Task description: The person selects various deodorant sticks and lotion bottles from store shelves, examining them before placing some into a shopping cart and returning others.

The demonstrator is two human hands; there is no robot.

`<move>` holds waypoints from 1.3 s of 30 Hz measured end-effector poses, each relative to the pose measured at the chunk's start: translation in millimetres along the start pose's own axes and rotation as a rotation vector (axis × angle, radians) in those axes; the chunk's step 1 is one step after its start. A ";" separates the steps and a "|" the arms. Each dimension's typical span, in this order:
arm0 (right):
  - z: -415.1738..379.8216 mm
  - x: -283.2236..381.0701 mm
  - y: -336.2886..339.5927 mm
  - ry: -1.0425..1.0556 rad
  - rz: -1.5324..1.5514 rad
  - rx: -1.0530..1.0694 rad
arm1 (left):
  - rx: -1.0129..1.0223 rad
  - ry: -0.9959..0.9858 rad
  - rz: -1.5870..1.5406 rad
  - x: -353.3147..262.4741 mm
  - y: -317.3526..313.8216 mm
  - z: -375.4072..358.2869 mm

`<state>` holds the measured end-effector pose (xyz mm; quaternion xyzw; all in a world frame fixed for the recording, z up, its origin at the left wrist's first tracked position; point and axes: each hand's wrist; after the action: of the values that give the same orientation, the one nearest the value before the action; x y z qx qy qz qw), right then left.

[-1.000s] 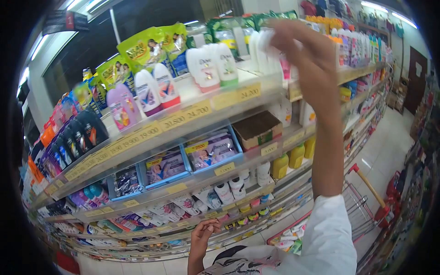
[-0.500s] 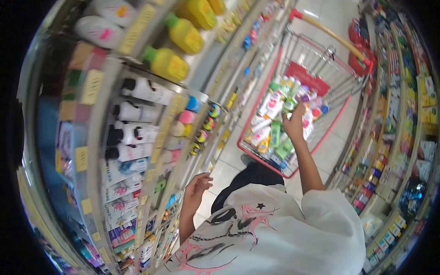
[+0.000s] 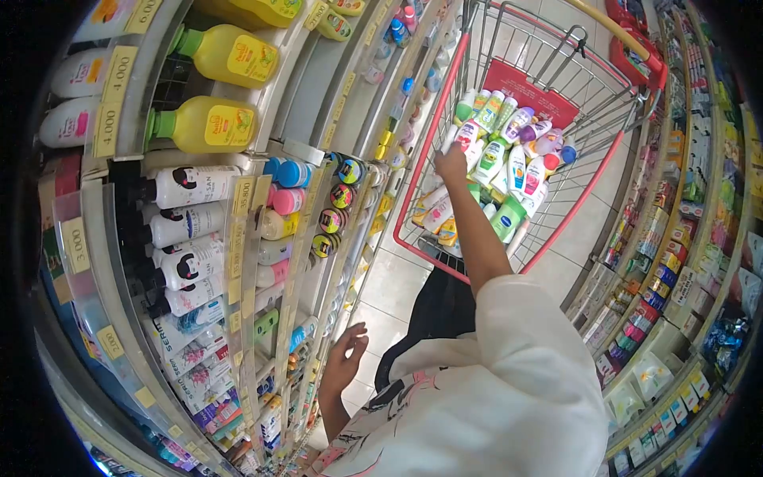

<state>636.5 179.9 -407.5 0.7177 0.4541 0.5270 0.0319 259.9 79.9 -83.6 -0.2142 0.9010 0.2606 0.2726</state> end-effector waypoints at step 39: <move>-260.0 166.9 175.8 0.582 0.544 0.998 | -0.137 -0.575 -0.631 -121.2 -17.7 45.7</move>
<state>546.3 78.9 -78.8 0.5631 0.4366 0.4147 -0.5659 378.7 122.6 -49.4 -0.4153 0.6593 0.2727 0.5642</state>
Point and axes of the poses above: each hand's wrist, its own z-axis towards the middle knuckle, its own y-axis out of the back of the hand, x = y × z, and after that the axes turned 4 degrees about x, right-handed
